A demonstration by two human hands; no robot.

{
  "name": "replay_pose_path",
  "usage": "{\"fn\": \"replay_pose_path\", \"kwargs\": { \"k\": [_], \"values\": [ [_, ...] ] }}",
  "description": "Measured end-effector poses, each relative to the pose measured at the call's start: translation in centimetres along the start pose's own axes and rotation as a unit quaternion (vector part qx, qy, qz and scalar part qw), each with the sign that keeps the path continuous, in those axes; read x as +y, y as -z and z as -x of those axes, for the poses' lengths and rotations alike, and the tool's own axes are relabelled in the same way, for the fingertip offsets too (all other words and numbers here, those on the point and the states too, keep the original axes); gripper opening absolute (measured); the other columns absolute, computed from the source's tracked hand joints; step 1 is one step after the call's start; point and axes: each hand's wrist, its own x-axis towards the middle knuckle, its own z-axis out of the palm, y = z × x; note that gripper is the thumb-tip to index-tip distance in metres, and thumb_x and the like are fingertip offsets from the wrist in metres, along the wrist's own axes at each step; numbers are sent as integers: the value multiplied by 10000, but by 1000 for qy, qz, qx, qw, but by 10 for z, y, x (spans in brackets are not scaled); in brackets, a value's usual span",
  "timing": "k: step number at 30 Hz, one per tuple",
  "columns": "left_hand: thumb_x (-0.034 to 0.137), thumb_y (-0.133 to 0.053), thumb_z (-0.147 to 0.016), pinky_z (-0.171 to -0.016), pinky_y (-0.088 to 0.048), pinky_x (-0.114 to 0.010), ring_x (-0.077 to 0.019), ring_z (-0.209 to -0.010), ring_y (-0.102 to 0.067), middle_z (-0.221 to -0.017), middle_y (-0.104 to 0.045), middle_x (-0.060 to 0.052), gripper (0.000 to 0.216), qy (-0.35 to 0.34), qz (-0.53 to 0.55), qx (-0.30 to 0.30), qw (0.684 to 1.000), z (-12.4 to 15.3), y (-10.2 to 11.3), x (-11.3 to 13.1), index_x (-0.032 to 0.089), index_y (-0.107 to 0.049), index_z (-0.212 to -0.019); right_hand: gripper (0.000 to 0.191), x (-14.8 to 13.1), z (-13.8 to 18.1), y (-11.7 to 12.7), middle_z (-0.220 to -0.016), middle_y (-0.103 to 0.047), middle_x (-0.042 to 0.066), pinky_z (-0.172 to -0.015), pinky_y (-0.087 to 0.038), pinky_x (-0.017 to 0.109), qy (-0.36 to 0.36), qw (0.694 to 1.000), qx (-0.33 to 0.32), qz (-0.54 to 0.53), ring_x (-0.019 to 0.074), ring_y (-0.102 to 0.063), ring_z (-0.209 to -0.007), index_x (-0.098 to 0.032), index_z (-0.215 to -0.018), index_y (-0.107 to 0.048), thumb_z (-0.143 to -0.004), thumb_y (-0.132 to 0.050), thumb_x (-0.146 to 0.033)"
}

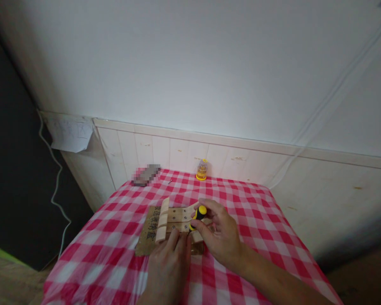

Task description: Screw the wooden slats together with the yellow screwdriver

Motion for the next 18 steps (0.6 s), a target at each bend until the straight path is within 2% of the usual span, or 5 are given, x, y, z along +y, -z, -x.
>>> {"fn": "replay_pose_path", "kwargs": {
  "k": [3,7,14,18],
  "values": [
    [116,-591,-872,-524,-495,-271,-159,-620,-656,-827,-674,-5,144,5,4,3,1000,-1,0,0,222,-678,-914,345,-2,-6,2,-985,-696,51,-752,-605,318,47,999,-2,7,199,-700,-884,-264,-1161,-613,-863,-726,-132],
    [101,-556,-885,-533,-493,-252,-146,-642,-657,-842,-677,-6,171,-7,4,1,1000,-1,0,0,219,-675,-922,311,-3,-8,4,-938,-672,41,-696,-606,305,45,999,12,11,190,-691,-812,-256,-1131,-620,-857,-743,-171],
    [51,-579,-832,-552,-527,-282,-158,-624,-645,-895,-706,-5,251,-17,5,-8,1000,2,-4,-2,231,-683,-973,502,-14,-3,8,-1198,-670,147,-905,-602,430,92,993,-60,40,269,-657,-1141,-225,-1364,-476,-893,-508,-51],
    [62,-578,-847,-569,-526,-271,-154,-635,-645,-901,-709,-7,224,-10,15,-1,1000,2,-5,-2,227,-678,-962,499,-16,-3,9,-1167,-678,137,-896,-611,413,83,994,-58,39,256,-672,-1107,-234,-1345,-485,-892,-502,-26]
  ]
}}
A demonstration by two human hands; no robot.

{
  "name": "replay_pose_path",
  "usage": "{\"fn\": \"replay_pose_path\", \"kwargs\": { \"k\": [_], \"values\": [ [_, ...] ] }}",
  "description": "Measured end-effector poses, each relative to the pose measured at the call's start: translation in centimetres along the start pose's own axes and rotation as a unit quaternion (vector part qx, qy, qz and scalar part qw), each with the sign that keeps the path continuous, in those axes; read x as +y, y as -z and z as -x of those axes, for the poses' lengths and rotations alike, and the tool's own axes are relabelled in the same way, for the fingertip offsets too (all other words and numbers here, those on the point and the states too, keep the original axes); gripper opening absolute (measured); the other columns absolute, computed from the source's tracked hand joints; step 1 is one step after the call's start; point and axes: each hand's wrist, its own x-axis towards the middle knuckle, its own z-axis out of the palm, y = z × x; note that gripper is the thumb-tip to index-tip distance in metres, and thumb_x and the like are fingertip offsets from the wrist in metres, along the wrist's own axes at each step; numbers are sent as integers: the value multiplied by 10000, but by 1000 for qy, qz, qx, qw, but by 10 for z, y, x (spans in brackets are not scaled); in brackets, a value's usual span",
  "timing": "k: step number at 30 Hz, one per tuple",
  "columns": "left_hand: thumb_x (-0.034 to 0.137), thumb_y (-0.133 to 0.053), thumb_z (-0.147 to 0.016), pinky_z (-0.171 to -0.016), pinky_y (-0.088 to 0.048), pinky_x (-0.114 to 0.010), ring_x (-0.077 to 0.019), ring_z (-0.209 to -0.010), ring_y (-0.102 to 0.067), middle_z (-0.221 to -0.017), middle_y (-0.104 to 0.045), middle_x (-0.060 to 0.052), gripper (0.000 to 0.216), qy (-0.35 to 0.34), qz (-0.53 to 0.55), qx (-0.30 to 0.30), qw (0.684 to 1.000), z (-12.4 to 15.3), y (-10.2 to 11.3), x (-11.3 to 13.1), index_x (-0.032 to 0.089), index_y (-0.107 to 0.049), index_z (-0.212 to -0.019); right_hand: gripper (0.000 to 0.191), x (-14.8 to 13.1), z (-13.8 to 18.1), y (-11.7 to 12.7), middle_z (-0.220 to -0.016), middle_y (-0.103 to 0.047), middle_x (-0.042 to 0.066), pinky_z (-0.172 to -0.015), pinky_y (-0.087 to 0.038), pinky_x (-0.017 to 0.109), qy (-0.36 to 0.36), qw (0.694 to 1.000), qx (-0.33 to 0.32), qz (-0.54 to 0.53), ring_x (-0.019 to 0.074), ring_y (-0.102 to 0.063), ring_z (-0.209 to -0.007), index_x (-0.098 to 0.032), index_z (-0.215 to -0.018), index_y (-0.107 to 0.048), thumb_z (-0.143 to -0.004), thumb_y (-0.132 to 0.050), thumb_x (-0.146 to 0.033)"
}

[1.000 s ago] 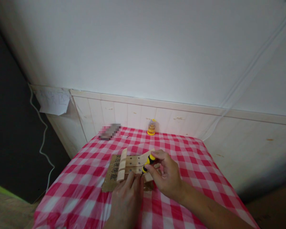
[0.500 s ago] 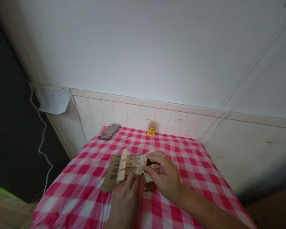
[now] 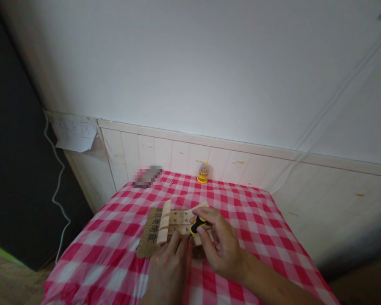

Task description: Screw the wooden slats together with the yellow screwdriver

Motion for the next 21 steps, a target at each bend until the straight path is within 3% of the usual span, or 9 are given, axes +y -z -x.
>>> {"fn": "replay_pose_path", "kwargs": {
  "k": [9,18,21],
  "values": [
    [83,-555,-879,-573,-497,-215,-126,-653,-635,-870,-686,-19,177,-1,7,16,1000,-1,2,1,209,-670,-924,336,11,-2,-4,-951,-631,57,-683,-599,320,-36,998,57,-11,194,-664,-814,-237,-1137,-538,-851,-638,-90],
    [76,-569,-859,-578,-523,-252,-150,-688,-662,-915,-705,-18,202,-5,-1,9,1000,0,-1,0,216,-680,-955,410,10,2,-7,-1143,-663,124,-797,-620,363,-53,998,44,-2,250,-685,-1052,-240,-1225,-507,-861,-623,-92],
    [109,-557,-881,-581,-523,-247,-142,-683,-655,-953,-705,-36,174,9,4,15,1000,1,-2,0,202,-678,-963,386,10,4,-9,-1111,-683,108,-786,-623,354,-74,996,43,-21,232,-710,-976,-246,-1215,-519,-872,-620,-101]
  ]
}}
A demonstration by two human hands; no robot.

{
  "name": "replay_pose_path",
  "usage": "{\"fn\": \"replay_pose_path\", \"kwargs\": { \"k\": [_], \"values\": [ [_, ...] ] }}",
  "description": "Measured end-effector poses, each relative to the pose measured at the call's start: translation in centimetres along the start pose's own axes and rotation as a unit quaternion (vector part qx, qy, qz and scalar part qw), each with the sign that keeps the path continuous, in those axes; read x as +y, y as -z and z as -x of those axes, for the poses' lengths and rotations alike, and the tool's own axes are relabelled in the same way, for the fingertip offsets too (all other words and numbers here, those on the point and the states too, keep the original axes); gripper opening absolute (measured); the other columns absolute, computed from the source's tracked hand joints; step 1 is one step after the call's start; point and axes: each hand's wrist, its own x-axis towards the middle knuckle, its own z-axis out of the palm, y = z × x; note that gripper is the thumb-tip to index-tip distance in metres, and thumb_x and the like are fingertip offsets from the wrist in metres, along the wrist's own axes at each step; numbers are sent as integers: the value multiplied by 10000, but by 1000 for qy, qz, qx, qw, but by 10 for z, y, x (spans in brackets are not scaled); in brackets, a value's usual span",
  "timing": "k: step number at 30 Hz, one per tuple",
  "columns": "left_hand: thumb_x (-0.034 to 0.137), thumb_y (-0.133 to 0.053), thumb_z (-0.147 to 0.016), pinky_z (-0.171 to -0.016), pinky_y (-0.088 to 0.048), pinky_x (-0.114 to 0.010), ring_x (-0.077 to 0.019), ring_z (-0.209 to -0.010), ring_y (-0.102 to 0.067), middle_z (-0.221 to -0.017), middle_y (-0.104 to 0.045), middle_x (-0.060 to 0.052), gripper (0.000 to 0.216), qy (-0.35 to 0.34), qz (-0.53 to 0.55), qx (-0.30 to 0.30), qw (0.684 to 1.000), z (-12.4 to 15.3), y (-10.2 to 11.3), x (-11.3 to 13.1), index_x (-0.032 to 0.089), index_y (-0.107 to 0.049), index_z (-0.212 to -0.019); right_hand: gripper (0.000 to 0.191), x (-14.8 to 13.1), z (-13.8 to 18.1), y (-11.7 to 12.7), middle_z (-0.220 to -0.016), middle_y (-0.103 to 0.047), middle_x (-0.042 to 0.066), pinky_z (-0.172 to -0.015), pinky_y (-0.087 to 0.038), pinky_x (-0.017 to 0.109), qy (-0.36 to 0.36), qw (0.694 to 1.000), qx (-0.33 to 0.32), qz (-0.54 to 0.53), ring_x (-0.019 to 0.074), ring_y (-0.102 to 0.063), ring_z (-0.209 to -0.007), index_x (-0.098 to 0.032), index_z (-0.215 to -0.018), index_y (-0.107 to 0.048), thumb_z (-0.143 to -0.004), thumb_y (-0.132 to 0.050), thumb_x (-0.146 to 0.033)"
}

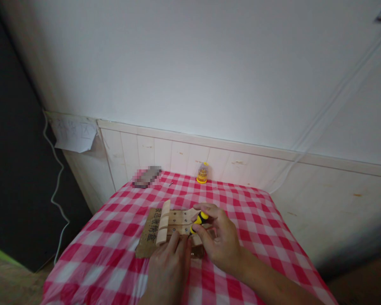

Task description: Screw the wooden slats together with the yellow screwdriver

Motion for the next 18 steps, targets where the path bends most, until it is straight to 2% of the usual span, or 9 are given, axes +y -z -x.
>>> {"fn": "replay_pose_path", "kwargs": {
  "k": [3,8,12,18],
  "values": [
    [95,-545,-879,-579,-511,-228,-137,-683,-646,-909,-696,-27,184,0,1,-13,1000,0,1,1,206,-673,-951,369,-3,-1,0,-1018,-696,72,-744,-619,330,-11,1000,-4,1,206,-716,-859,-258,-1207,-551,-878,-639,-115],
    [92,-529,-892,-563,-502,-230,-136,-655,-637,-875,-683,-21,198,0,-1,-11,1000,-2,3,1,212,-673,-957,311,-3,-5,0,-948,-702,48,-715,-600,306,42,999,1,13,200,-699,-833,-264,-1145,-608,-873,-713,-155],
    [102,-547,-893,-542,-501,-255,-144,-618,-637,-860,-688,-15,178,9,2,-3,1000,-2,2,2,214,-675,-946,339,2,-2,-1,-943,-692,44,-623,-587,259,13,1000,-1,23,181,-699,-776,-260,-1191,-587,-883,-712,-192],
    [85,-561,-876,-585,-510,-250,-131,-631,-635,-904,-706,-10,203,9,7,-25,1000,0,-1,1,215,-686,-969,452,-7,-2,7,-1163,-674,121,-877,-592,363,54,997,-53,31,231,-680,-1048,-214,-1344,-491,-909,-513,-96]
  ]
}}
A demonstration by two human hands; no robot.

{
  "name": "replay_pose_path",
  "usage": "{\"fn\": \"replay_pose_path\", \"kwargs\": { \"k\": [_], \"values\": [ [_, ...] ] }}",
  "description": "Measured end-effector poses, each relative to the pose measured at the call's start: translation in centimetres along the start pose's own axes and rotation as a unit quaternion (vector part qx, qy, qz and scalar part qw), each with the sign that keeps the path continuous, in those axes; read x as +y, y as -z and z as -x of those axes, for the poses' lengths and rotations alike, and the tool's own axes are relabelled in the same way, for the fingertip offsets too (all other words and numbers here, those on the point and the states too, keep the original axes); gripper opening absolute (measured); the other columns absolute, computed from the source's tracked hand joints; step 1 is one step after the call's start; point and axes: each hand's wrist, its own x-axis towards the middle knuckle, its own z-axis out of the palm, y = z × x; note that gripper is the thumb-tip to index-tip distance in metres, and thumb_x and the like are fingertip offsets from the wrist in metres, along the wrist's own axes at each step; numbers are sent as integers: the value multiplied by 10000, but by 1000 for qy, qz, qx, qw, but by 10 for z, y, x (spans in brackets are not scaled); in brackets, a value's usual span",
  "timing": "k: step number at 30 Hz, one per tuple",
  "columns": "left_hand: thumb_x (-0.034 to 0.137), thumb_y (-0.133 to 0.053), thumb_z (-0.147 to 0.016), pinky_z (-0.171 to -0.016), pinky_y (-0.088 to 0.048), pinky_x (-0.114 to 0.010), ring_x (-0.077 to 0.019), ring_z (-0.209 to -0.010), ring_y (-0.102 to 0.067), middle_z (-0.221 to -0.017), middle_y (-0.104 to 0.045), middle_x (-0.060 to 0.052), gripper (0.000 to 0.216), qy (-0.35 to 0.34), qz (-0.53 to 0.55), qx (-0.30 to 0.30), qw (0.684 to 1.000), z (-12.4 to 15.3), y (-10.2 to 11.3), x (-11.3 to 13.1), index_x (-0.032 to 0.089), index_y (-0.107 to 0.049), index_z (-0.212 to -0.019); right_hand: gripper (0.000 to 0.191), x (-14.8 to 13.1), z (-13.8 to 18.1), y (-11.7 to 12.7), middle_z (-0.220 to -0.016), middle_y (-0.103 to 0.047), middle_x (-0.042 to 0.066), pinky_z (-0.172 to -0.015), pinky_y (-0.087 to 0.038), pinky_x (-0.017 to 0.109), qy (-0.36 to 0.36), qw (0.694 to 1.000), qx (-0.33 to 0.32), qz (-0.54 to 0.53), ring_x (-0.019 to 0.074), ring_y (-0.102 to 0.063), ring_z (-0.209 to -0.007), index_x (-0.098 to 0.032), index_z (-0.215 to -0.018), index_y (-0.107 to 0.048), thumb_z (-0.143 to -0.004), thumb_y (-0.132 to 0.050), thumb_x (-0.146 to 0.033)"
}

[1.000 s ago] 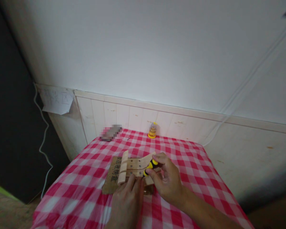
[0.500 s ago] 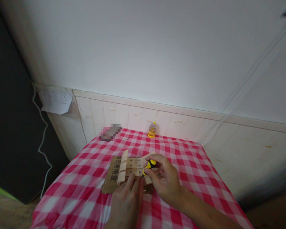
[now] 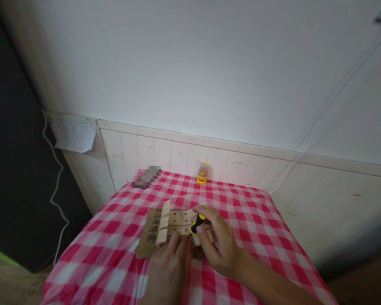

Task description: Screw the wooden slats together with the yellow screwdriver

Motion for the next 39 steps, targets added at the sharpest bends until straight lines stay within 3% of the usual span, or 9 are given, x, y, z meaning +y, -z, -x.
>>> {"fn": "replay_pose_path", "kwargs": {
  "k": [3,11,16,21,26,32,36,39],
  "values": [
    [93,-550,-886,-589,-514,-260,-135,-645,-641,-915,-701,-12,207,-3,-2,5,1000,1,0,0,211,-686,-988,447,-2,-1,1,-1134,-684,108,-857,-597,338,-15,1000,3,5,218,-690,-1021,-224,-1334,-502,-911,-519,-82],
    [103,-588,-860,-545,-503,-266,-141,-640,-650,-912,-698,-4,176,6,-7,18,1000,1,-2,-1,214,-682,-960,341,9,5,-9,-900,-673,34,-547,-574,248,-88,994,62,-18,159,-676,-665,-237,-1186,-547,-875,-677,-187],
    [62,-573,-840,-589,-515,-253,-138,-684,-651,-935,-699,-18,233,-27,-34,4,999,3,-4,-3,204,-681,-991,322,12,6,-11,-895,-671,28,-569,-569,258,-107,991,85,-14,170,-674,-705,-243,-1100,-552,-832,-729,-213],
    [58,-596,-837,-571,-507,-261,-150,-684,-657,-887,-695,-16,204,-38,-47,4,998,2,-2,-2,207,-684,-946,383,11,6,-13,-928,-684,33,-556,-569,248,-137,988,68,-24,160,-677,-680,-252,-1207,-549,-857,-698,-208],
    [65,-632,-812,-552,-499,-277,-154,-642,-639,-878,-691,-2,230,-23,-33,-4,999,1,0,-1,222,-682,-973,354,10,2,-9,-937,-692,28,-545,-550,224,-85,995,42,-16,148,-671,-683,-266,-1195,-592,-868,-695,-176],
    [85,-607,-845,-551,-480,-258,-147,-653,-638,-865,-690,-9,178,-12,-24,4,1000,0,0,-1,216,-680,-942,395,9,1,-1,-1139,-690,108,-798,-604,335,-60,997,23,-33,225,-708,-990,-229,-1290,-541,-910,-562,-122],
    [59,-585,-844,-562,-489,-261,-147,-652,-635,-865,-691,-12,205,-30,-32,12,999,0,0,-1,211,-681,-942,386,11,5,-2,-1217,-679,137,-789,-615,339,-91,994,15,-54,251,-691,-1101,-229,-1306,-506,-937,-526,-116],
    [73,-588,-849,-558,-495,-262,-146,-635,-626,-859,-686,-8,185,-26,-33,7,999,1,-1,-2,215,-679,-924,378,13,7,-3,-1164,-694,135,-774,-619,346,-92,994,18,-52,247,-712,-1036,-225,-1298,-507,-934,-536,-127]
  ]
}}
